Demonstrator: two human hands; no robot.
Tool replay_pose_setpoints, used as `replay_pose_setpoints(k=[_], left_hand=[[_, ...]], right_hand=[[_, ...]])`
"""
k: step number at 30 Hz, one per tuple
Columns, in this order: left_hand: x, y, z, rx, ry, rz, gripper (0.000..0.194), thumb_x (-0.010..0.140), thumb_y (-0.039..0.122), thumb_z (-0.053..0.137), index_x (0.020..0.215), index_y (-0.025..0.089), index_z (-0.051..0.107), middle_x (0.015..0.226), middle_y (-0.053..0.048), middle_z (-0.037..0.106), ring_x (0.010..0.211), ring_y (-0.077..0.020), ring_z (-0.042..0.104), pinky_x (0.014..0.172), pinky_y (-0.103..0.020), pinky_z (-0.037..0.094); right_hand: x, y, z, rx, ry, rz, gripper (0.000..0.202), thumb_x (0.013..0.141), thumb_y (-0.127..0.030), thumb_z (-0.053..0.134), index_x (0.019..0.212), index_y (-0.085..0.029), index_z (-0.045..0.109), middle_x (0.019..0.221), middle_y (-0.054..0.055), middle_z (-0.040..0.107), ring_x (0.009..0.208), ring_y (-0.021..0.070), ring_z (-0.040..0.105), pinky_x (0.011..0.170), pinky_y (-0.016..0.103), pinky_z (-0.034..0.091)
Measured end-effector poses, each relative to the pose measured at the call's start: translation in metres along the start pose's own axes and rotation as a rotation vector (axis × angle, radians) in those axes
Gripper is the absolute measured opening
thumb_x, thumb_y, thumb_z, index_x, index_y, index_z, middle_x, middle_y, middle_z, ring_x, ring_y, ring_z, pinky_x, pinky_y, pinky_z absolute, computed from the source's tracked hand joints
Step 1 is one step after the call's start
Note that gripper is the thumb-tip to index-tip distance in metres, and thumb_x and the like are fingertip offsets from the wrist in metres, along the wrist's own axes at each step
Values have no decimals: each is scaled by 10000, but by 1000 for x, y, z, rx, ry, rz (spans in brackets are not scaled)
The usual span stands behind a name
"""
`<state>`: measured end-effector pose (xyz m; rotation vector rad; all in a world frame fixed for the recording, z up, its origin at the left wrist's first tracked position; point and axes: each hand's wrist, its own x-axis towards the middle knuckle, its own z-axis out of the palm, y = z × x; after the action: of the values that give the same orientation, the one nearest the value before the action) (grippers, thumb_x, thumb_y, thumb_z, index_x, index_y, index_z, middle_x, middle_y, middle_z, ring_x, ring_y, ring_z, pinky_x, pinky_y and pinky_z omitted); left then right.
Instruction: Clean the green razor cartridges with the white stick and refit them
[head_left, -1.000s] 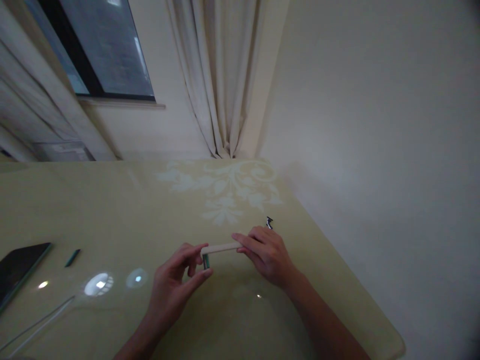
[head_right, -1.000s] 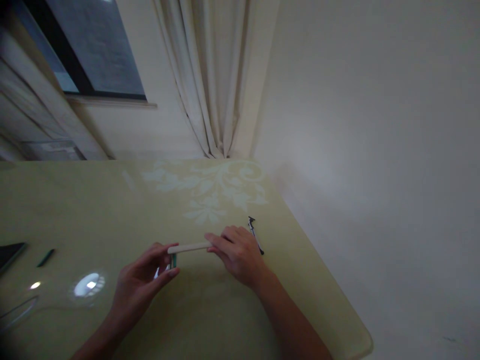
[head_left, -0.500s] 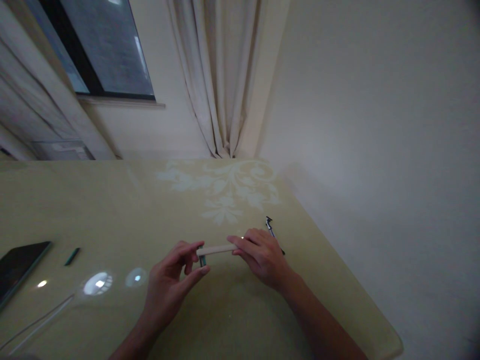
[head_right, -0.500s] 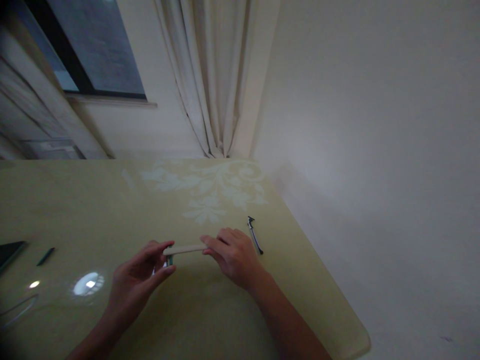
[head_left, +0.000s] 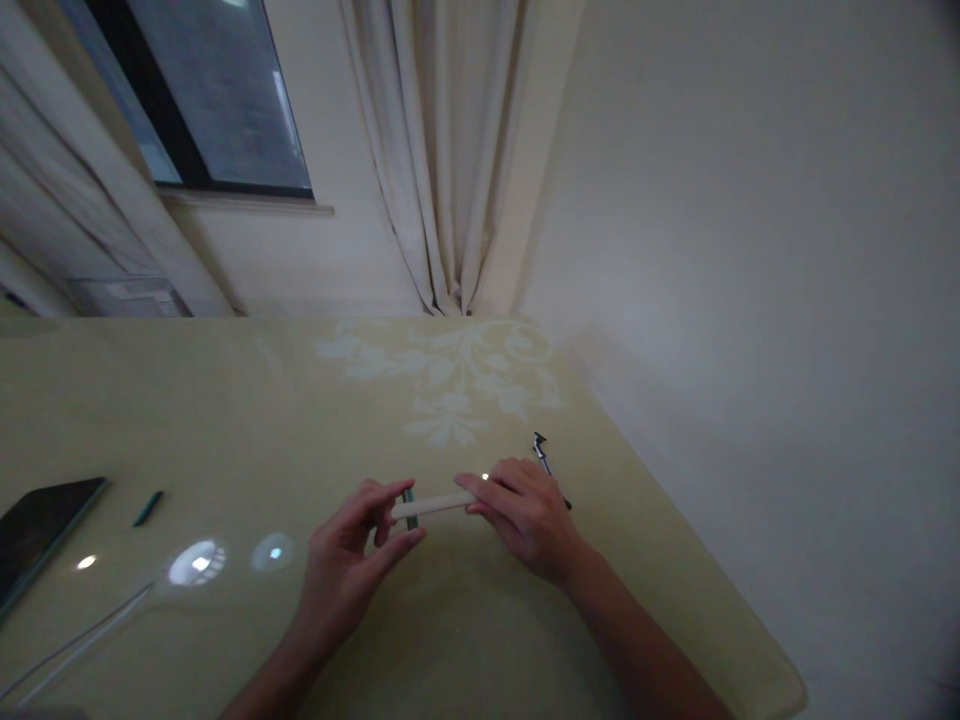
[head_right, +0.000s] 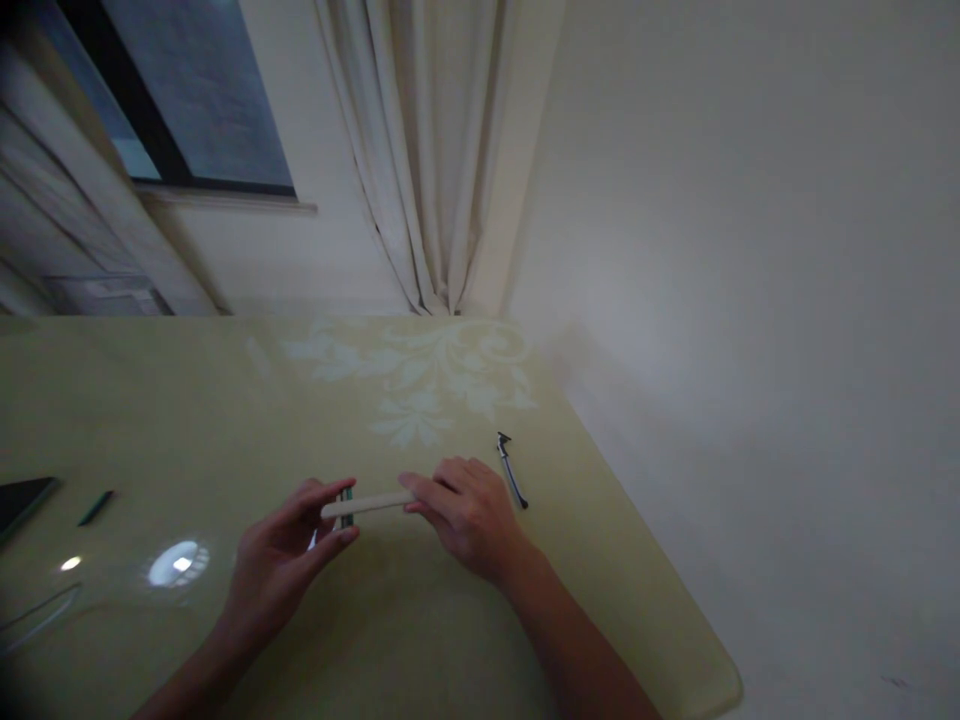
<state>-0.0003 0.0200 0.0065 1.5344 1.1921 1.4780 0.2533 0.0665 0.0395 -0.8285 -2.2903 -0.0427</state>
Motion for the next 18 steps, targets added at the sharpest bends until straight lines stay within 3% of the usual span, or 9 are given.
replay_pose_setpoints(k=[3, 8, 13, 18], left_hand=[[1, 1, -1, -9, 8, 6, 402, 844, 243, 865, 1234, 320, 805, 786, 39, 562, 674, -117, 565, 651, -230, 485], [0, -2, -2, 22, 20, -25, 398, 839, 264, 871, 1230, 299, 806, 822, 23, 576, 688, -128, 564, 656, -246, 486], [-1, -3, -1, 1, 9, -26, 409, 843, 266, 864, 1246, 302, 805, 795, 29, 562, 694, -132, 570, 669, -248, 493], [0, -1, 0, 19, 22, -35, 386, 826, 275, 875, 1208, 280, 818, 807, 21, 581, 684, -134, 571, 642, -246, 492]], right_hand=[[0, 2, -1, -26, 14, 42, 435, 1155, -435, 445, 1243, -172, 780, 799, 45, 632, 747, 186, 558, 692, 314, 401], [-1, -1, 0, -25, -21, -32, 410, 1159, -411, 445, 1263, -180, 767, 823, 50, 657, 765, 193, 565, 696, 328, 385], [-1, -1, -1, -56, -2, 42, 417, 1152, -419, 458, 1253, -169, 775, 803, 49, 632, 758, 197, 549, 698, 329, 384], [-1, -4, 2, -11, -13, -14, 431, 1159, -424, 434, 1267, -178, 771, 815, 48, 642, 761, 197, 551, 690, 333, 383]])
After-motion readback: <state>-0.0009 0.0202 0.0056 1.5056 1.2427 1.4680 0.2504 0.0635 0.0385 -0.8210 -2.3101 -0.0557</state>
